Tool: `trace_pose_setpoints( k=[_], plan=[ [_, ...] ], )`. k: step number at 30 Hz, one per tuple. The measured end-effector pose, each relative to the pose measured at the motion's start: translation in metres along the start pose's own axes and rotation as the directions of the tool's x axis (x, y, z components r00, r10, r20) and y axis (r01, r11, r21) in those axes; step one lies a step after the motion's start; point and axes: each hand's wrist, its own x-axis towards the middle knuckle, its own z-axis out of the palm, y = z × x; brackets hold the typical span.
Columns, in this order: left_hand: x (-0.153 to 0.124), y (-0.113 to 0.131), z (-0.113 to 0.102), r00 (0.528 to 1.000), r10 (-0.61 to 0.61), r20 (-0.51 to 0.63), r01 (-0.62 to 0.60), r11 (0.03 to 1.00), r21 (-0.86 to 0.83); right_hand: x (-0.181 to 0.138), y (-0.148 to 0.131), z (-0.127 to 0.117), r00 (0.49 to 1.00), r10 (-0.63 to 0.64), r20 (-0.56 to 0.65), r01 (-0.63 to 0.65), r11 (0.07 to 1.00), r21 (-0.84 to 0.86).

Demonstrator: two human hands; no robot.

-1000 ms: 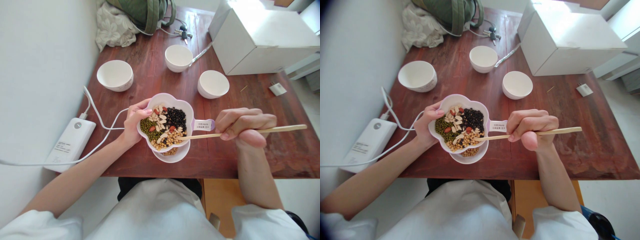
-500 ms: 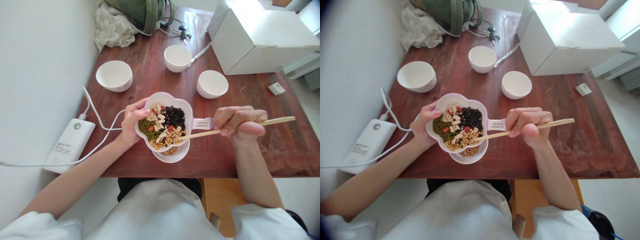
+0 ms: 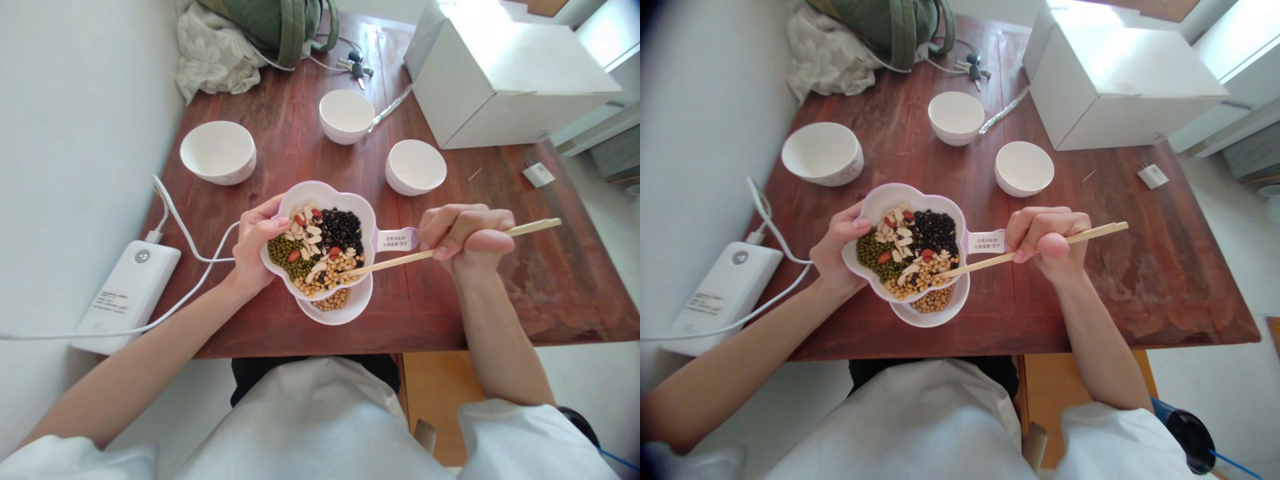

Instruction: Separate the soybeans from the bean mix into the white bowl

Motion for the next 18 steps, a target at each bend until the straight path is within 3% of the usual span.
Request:
trace_pose_setpoints(
  k=[8,18],
  plan=[
    [0.0008,-0.0036,-0.0036,0.999,0.019,0.037,-0.019,1.000,-0.010,-0.0026,0.0043,-0.0031,1.000,-0.023,-0.009,0.024,0.999,0.030],
    [0.0007,-0.0031,-0.0014,1.000,0.013,0.003,-0.014,1.000,0.002,-0.0049,0.0040,-0.0006,1.000,0.023,-0.015,-0.022,0.998,0.059]
  ],
)
